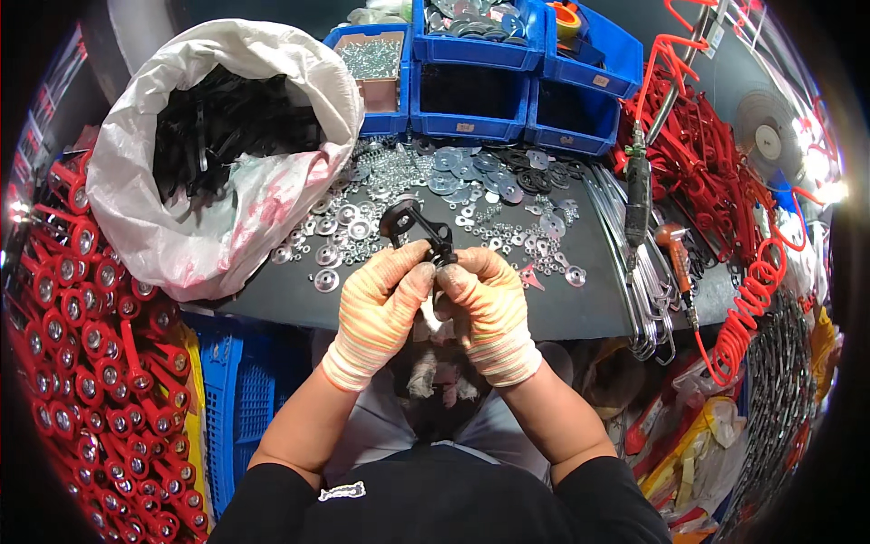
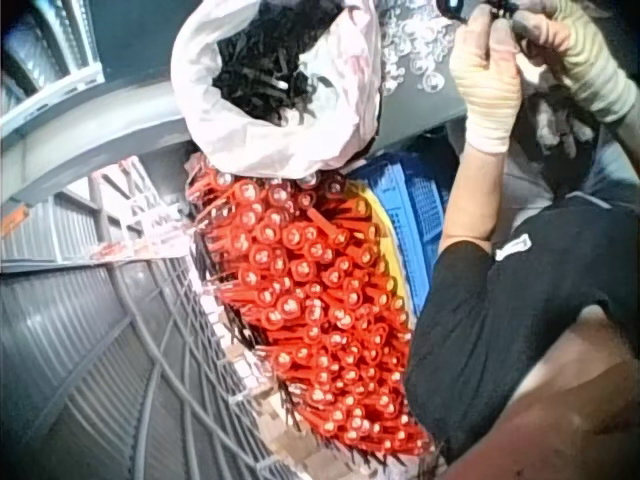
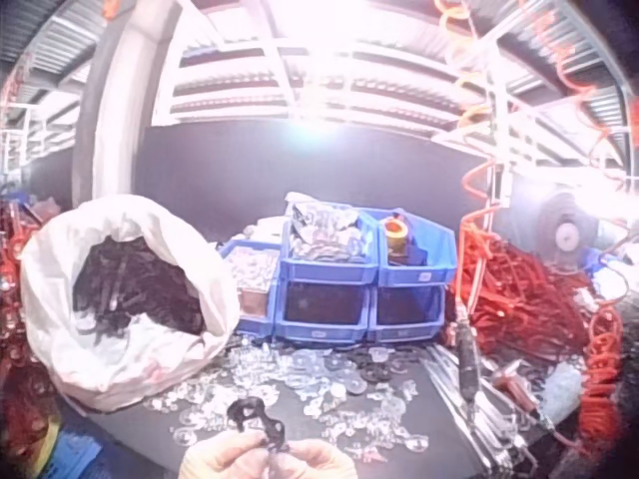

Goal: The person assembles components of a mechanical caulking gun by attaching metal washers and assembly brackets to a caulking gun frame and a grease gun barrel, using a pneumatic screwdriver and an industrial jig to secure the parts.

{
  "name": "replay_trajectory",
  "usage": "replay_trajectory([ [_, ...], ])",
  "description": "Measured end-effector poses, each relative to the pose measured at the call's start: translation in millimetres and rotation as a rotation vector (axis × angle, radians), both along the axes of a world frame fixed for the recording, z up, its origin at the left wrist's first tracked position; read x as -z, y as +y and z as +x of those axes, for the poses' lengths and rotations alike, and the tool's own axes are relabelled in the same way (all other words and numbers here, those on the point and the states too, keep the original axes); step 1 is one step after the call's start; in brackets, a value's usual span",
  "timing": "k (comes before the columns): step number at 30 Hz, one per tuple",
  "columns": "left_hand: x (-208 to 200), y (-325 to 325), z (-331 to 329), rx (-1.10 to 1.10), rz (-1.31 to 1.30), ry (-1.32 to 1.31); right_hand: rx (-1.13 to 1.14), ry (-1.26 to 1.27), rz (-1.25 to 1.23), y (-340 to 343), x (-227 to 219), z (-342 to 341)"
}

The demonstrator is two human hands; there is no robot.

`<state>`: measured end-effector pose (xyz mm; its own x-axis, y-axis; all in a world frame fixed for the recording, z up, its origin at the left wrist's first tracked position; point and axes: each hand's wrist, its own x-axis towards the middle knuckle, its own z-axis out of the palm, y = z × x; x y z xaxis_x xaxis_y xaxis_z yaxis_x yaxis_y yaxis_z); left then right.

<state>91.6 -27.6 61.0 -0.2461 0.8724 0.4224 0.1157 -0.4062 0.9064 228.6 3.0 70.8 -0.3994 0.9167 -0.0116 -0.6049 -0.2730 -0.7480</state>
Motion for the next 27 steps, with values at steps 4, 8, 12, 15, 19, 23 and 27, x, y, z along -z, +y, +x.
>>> replay_trajectory([
  [4,10,1,-21,-0.167,0.197,0.387,-0.165,-0.491,0.391,57,-1,32],
  [8,18,7,-18,-0.096,0.016,-0.032,0.481,-1.742,0.397,181,8,120],
  [12,28,10,-12,-0.064,0.089,-0.053,0.244,-2.199,0.107,201,9,101],
  [15,16,13,-1,-0.041,-0.006,-0.207,0.387,-2.089,0.211,210,21,117],
  [19,10,15,1,0.005,-0.113,-0.338,0.643,-0.928,0.740,149,18,70],
  [23,3,5,5,0.069,-0.164,-0.479,-0.055,-0.348,0.509,18,-24,13],
  [27,3,4,13,0.118,-0.130,-0.449,-0.274,-0.301,0.192,-1,-61,24],
])
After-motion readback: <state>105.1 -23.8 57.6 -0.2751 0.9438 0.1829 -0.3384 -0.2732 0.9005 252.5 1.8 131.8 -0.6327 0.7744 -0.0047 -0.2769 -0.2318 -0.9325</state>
